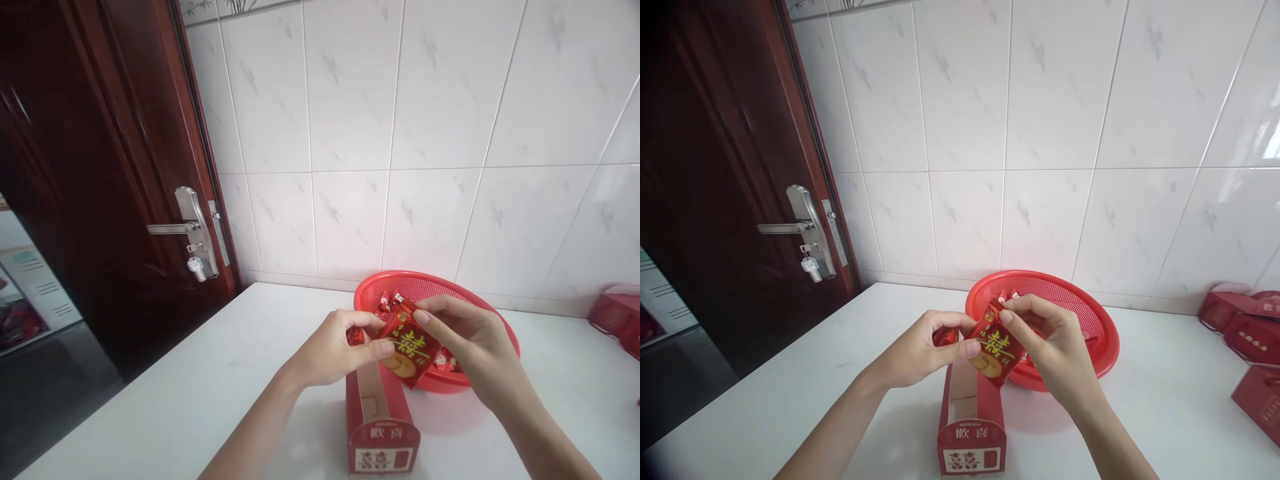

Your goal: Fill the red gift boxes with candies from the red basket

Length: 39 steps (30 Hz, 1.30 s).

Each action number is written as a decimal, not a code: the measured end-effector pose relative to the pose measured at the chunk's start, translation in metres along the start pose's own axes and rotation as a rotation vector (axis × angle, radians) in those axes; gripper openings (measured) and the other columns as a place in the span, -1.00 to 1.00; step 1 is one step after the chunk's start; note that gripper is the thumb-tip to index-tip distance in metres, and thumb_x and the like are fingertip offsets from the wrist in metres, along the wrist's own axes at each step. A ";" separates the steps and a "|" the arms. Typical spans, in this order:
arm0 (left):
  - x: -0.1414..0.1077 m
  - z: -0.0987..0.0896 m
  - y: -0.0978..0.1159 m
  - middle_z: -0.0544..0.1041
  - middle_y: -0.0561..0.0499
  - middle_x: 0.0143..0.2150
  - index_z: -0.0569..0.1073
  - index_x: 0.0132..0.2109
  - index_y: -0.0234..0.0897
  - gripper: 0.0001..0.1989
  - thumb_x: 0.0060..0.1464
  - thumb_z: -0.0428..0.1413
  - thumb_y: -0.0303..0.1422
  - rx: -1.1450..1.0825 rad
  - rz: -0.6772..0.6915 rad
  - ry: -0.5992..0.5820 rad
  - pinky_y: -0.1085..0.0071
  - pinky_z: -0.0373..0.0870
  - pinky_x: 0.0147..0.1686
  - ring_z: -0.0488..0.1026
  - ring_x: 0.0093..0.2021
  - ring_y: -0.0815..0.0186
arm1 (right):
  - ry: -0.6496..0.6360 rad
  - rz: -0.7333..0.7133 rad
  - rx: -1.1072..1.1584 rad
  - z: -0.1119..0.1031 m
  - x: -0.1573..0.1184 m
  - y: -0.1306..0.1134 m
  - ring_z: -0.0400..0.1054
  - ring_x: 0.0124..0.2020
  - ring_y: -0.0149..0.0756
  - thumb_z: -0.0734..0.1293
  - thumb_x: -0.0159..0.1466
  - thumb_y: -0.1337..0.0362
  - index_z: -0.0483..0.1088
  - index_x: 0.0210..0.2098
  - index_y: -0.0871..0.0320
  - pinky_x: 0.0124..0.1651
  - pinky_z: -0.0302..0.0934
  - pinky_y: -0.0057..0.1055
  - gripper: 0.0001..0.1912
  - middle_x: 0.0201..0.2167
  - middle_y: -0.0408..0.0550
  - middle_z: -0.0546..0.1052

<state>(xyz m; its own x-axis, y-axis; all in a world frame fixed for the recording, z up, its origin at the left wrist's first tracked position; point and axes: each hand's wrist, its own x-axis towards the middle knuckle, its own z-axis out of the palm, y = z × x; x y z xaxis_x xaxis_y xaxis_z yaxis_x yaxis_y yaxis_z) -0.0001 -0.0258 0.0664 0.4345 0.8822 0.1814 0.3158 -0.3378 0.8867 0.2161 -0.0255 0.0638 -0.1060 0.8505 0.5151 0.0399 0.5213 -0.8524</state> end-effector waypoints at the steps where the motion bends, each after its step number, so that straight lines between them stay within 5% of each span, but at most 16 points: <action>1: 0.000 0.001 0.000 0.61 0.00 -0.21 0.65 -0.13 -0.20 -0.71 0.13 0.26 -0.10 -0.018 0.018 0.000 0.39 0.35 -0.25 0.47 -0.23 0.25 | -0.001 0.011 0.001 -0.001 0.000 -0.001 0.46 -0.49 -0.23 0.48 0.20 -0.02 0.58 -0.37 0.09 -0.56 0.34 -0.42 -0.70 -0.47 -0.02 0.59; 6: 0.002 0.004 0.002 0.64 -0.05 -0.12 0.64 -0.07 -0.22 -0.73 0.21 0.22 -0.16 -0.226 0.109 0.028 0.35 0.44 -0.07 0.54 -0.10 0.18 | -0.012 0.059 0.029 -0.006 0.000 -0.007 0.54 -0.33 -0.18 0.44 0.25 0.00 0.59 -0.23 0.06 -0.41 0.44 -0.39 -0.73 -0.30 0.00 0.65; 12: 0.004 0.007 0.007 0.59 -0.04 -0.26 0.64 -0.13 -0.29 -0.76 0.20 0.24 -0.21 -0.272 0.145 0.144 0.43 0.43 -0.25 0.47 -0.28 0.31 | -0.128 0.096 0.128 -0.008 0.000 -0.007 0.57 -0.22 -0.13 0.44 0.28 0.05 0.56 -0.07 0.09 -0.23 0.50 -0.27 -0.68 -0.16 0.06 0.66; 22: 0.003 0.007 0.007 0.45 0.09 -0.38 0.58 -0.27 -0.28 -0.77 0.17 0.26 -0.18 -0.160 0.064 0.073 0.51 0.19 -0.46 0.20 -0.47 0.48 | -0.117 0.067 0.179 -0.002 0.003 -0.006 0.54 -0.21 -0.17 0.44 0.27 0.10 0.52 -0.28 0.14 -0.24 0.43 -0.33 -0.78 -0.29 -0.03 0.63; 39: 0.006 0.004 0.002 0.30 0.14 -0.49 0.51 -0.35 -0.27 -0.73 0.15 0.24 -0.16 -0.069 0.038 0.015 0.47 0.10 -0.47 0.12 -0.49 0.44 | -0.146 0.057 0.249 -0.001 0.007 0.002 0.39 -0.39 -0.38 0.50 0.19 0.17 0.48 -0.42 0.16 -0.32 0.30 -0.43 -0.79 -0.45 -0.16 0.50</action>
<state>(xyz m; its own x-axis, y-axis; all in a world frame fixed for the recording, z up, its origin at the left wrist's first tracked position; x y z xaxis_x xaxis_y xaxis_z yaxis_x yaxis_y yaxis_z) 0.0064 -0.0230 0.0678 0.4326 0.8741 0.2210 0.2399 -0.3479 0.9063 0.2165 -0.0182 0.0657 -0.2529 0.8498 0.4625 -0.1927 0.4243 -0.8848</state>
